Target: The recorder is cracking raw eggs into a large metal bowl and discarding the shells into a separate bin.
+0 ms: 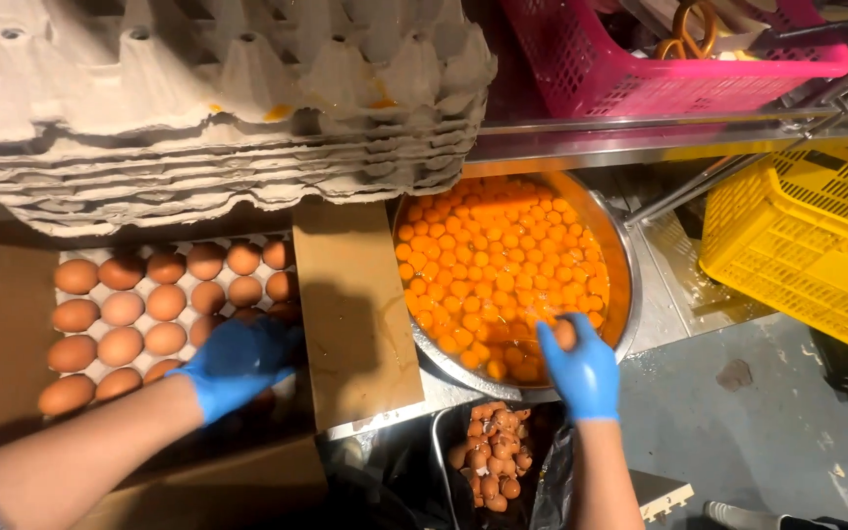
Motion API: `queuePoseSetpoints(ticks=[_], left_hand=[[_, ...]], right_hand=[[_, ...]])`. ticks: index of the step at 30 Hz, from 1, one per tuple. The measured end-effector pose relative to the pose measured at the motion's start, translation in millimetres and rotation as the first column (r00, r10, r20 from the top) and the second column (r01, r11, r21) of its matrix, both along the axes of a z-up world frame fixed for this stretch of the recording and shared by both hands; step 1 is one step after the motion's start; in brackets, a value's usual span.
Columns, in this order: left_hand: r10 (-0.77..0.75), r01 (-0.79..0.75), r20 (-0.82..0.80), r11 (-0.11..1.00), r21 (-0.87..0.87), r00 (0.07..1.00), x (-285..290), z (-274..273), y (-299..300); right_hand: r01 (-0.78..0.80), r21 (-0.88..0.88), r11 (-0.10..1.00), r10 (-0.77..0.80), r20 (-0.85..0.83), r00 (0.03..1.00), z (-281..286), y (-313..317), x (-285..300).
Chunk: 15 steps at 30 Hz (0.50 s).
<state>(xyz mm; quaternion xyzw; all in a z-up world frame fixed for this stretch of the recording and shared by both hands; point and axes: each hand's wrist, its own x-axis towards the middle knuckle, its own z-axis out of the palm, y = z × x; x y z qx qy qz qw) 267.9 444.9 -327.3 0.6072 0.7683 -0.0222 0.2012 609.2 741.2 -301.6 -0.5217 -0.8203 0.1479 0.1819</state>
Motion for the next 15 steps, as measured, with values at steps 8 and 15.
queuePoseSetpoints(ticks=[8,15], left_hand=[[0.350,-0.637,0.665,0.730,0.247,0.659,39.7,120.2,-15.9],[-0.191,-0.190,0.388,0.631,0.752,0.902,133.0,78.2,51.2]], right_hand=[[0.071,0.028,0.997,-0.075,0.207,0.976,5.9,-35.4,70.5],[-0.486,0.349,0.801,0.575,-0.225,0.786,20.9,-114.0,-34.2]])
